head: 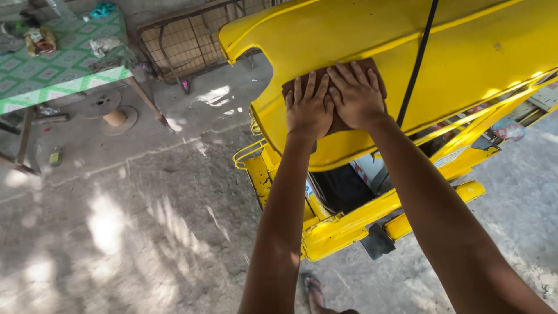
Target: Sanding the yellow roof of a tricycle sidecar
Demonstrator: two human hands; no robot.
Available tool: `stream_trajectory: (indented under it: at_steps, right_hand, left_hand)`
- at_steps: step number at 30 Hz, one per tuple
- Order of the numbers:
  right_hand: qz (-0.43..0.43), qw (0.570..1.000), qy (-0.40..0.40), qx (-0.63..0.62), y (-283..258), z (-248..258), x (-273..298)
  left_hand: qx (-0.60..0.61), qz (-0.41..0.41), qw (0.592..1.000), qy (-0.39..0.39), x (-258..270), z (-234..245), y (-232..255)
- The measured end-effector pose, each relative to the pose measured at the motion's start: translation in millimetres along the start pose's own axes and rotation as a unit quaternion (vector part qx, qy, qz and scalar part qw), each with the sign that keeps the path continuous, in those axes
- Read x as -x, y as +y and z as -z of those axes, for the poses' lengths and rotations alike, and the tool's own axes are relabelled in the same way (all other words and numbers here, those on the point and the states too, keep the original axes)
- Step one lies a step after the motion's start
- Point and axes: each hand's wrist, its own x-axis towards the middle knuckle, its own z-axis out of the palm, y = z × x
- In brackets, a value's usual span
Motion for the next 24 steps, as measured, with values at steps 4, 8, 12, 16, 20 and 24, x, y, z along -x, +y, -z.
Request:
stream_trajectory:
  at_steps: [4, 8, 12, 16, 20, 24]
  right_hand:
    - [-0.015, 1.0, -0.009, 0.011, 29.2, -3.4, -49.6]
    - [-0.012, 0.993, -0.115, 0.017, 60.4, -17.6, -119.5]
    - [-0.011, 0.989, -0.144, 0.015, 75.9, -20.5, -171.2]
    - [-0.045, 0.984, -0.171, 0.012, 84.8, -29.2, -218.4]
    - [-0.054, 0.982, -0.177, 0.029, 92.0, -41.0, -254.0]
    - [-0.061, 0.983, -0.17, 0.034, 97.1, -52.5, -273.3]
  left_hand:
    - [-0.005, -0.007, 1.0, -0.026, -52.8, -9.1, 0.7]
    - [-0.009, 0.025, 0.994, -0.103, -112.5, -19.0, -7.4]
    - [-0.027, 0.024, 0.984, -0.172, -171.6, -30.0, -16.1]
    - [-0.002, 0.027, 0.982, -0.186, -224.1, -52.8, -34.3]
    - [-0.009, 0.012, 0.985, -0.169, -257.3, -65.3, -48.2]
    - [-0.005, 0.003, 0.986, -0.164, -276.6, -77.7, -59.6]
